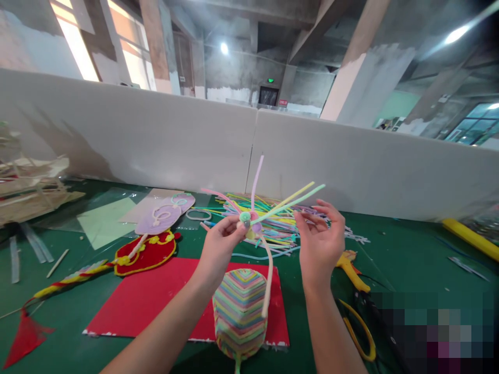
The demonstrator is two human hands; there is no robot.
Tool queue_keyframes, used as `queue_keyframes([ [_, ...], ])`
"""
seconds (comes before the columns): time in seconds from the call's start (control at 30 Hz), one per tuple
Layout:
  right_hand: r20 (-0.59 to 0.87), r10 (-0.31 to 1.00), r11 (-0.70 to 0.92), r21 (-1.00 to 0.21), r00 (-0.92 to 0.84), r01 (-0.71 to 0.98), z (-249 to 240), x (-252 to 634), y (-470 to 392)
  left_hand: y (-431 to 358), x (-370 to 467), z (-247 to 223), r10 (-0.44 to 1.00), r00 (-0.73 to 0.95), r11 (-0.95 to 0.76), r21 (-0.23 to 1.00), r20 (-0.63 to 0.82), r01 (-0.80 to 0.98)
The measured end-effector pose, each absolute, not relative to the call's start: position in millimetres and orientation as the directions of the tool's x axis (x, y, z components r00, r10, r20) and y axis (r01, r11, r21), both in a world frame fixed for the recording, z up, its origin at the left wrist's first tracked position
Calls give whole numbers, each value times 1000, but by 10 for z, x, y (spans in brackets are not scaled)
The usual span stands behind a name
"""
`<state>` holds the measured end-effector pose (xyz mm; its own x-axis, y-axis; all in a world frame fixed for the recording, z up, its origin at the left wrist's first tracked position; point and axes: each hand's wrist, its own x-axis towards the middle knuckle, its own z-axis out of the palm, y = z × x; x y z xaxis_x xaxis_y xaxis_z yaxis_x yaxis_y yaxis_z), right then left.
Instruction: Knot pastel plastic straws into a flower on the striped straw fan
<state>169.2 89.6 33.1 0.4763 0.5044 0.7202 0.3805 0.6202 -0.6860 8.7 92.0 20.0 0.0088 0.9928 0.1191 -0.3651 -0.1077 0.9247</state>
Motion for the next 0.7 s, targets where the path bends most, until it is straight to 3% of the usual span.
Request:
queue_keyframes([
  [0.07, 568, 669, 553, -812, 480, 190, 321, 1713, 926, 919, 92, 202, 996, 33, -61, 915, 80, -398],
  [0.17, 332, 938, 338, -940, 102, -46, 337, 1735, 916, 908, 110, 212, 995, 90, 11, 898, 32, -440],
  [0.27, 222, 968, 213, -973, -118, -88, 351, 1717, 878, 898, 132, 206, 993, 117, 36, 896, 18, -443],
  [0.7, 152, 981, 181, -944, 122, -277, 279, 1464, 890, 828, 182, 251, 990, -13, -138, 963, 138, -233],
])
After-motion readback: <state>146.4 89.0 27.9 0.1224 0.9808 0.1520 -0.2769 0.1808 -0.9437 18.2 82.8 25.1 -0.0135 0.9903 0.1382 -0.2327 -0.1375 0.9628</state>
